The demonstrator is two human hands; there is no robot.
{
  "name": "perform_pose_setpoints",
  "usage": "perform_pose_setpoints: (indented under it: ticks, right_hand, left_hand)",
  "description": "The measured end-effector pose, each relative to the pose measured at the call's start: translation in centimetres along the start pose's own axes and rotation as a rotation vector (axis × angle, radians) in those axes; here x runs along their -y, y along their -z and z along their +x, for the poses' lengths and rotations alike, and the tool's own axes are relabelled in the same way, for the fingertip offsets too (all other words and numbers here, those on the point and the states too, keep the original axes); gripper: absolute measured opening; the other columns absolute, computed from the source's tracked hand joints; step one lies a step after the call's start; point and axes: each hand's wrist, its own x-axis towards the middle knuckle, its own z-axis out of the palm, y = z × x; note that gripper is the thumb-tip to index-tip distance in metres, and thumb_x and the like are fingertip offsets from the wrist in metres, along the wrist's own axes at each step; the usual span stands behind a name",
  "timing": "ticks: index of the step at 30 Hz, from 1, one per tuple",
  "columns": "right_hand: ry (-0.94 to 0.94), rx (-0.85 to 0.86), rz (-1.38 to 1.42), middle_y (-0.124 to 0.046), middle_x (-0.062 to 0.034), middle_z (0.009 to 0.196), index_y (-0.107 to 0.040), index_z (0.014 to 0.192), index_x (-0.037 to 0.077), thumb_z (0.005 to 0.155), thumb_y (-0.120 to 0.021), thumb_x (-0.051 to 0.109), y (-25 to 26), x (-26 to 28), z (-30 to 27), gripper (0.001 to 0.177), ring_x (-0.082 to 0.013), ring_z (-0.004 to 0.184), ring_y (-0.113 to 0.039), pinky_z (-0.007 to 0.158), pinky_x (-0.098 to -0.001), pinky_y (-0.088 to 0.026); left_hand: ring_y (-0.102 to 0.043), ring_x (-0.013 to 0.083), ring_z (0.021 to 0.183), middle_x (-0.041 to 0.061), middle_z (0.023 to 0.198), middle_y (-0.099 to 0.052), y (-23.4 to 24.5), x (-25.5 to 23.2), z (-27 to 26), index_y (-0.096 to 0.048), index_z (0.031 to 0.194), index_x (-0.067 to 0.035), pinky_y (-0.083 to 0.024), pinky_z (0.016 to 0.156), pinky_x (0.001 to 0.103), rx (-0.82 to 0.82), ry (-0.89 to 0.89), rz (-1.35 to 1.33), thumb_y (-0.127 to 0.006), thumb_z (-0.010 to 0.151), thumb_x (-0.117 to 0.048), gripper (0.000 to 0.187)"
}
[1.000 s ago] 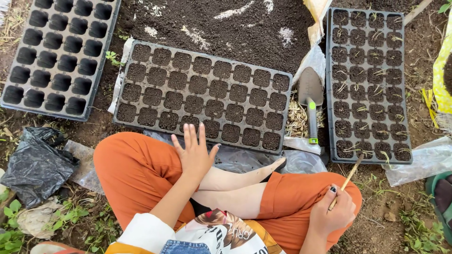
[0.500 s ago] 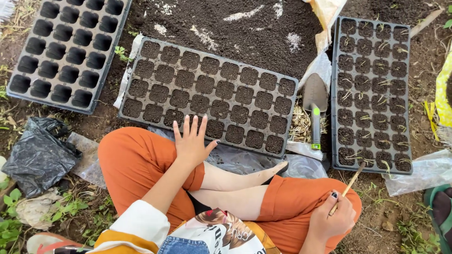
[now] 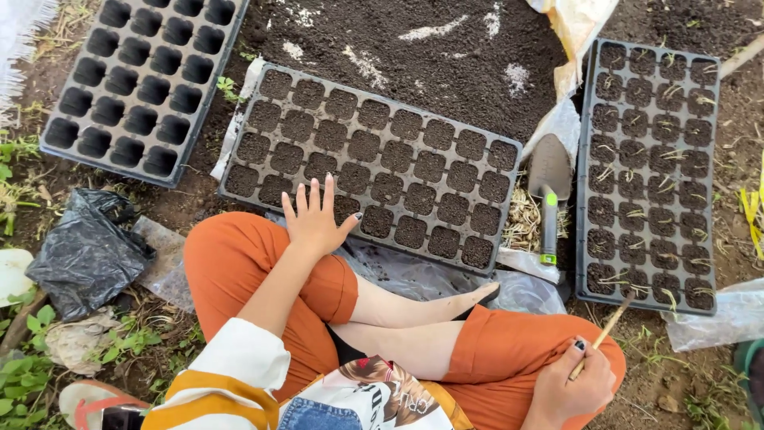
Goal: The person sits cross-legged on the ground and presses soil into a seedling tray with their hands. They then use a small wooden stick to poke holes in the soil cells of the tray.
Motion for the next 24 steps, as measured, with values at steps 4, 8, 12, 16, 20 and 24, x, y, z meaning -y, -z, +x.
perform_pose_setpoints:
  ticks: [4, 8, 12, 16, 20, 24]
  right_hand:
    - [0.009, -0.004, 0.020, -0.073, -0.0122, 0.104, -0.079, 0.112, -0.001, 0.121, -0.061, 0.016, 0.1, 0.5, 0.2, 0.026, -0.0321, 0.096, -0.066, 0.084, -0.0448, -0.051]
    - [-0.004, 0.013, 0.008, -0.073, -0.0135, 0.104, -0.078, 0.113, -0.002, 0.122, -0.061, 0.015, -0.5, 0.2, 0.4, 0.026, -0.0337, 0.095, -0.065, 0.083, -0.0465, -0.051]
    - [0.001, -0.017, -0.008, -0.073, -0.0123, 0.104, -0.079, 0.114, -0.002, 0.119, -0.064, 0.017, -0.9, -0.2, 0.2, 0.024, -0.0342, 0.095, -0.065, 0.079, -0.0467, -0.050]
    - [0.033, -0.032, 0.022, -0.071, -0.0137, 0.099, -0.077, 0.107, -0.004, 0.118, -0.066, 0.010, -0.1, 0.5, 0.4, 0.021, -0.0323, 0.093, -0.065, 0.080, -0.0442, -0.050]
    - [0.038, -0.031, 0.009, -0.072, -0.0160, 0.102, -0.077, 0.109, -0.005, 0.120, -0.064, 0.011, 0.1, 0.7, 0.2, 0.023, -0.0346, 0.097, -0.065, 0.087, -0.0473, -0.052]
    - [0.051, -0.039, 0.017, -0.073, -0.0153, 0.102, -0.077, 0.108, -0.005, 0.119, -0.065, 0.010, -0.1, 0.4, 0.3, 0.023, -0.0330, 0.095, -0.066, 0.082, -0.0458, -0.053]
  left_hand:
    - [0.002, 0.0353, 0.159, 0.011, 0.173, 0.001, 1.7, 1.1, -1.0, 0.021, 0.163, -0.027, 0.003, 0.126, 0.054, 0.098, -0.015, -0.004, -0.019, 0.095, -0.076, 0.093]
    - [-0.001, 0.0398, 0.156, 0.018, 0.170, 0.003, 3.9, 3.8, 0.1, 0.015, 0.165, -0.026, -0.004, 0.125, 0.053, 0.109, 0.029, 0.093, -0.022, 0.094, -0.078, 0.096]
    - [0.012, 0.0385, 0.158, 0.005, 0.173, 0.020, 3.4, 6.3, 2.7, 0.017, 0.164, -0.029, 0.006, 0.126, 0.056, 0.178, 0.050, 0.083, -0.026, 0.091, -0.080, 0.099]
    - [0.011, 0.0360, 0.159, 0.011, 0.173, 0.016, 3.2, 5.8, 1.8, 0.019, 0.163, -0.030, 0.008, 0.125, 0.054, 0.165, 0.034, 0.178, -0.018, 0.091, -0.083, 0.097]
    - [0.004, 0.0363, 0.159, 0.015, 0.173, 0.006, 4.6, 6.2, 0.5, 0.020, 0.163, -0.029, 0.002, 0.127, 0.051, 0.192, 0.059, 0.105, -0.017, 0.093, -0.080, 0.095]
    - [0.007, 0.0349, 0.159, 0.013, 0.172, 0.015, 5.5, 9.9, 2.1, 0.009, 0.166, -0.025, -0.003, 0.125, 0.057, 0.077, 0.112, 0.024, -0.027, 0.089, -0.083, 0.102]
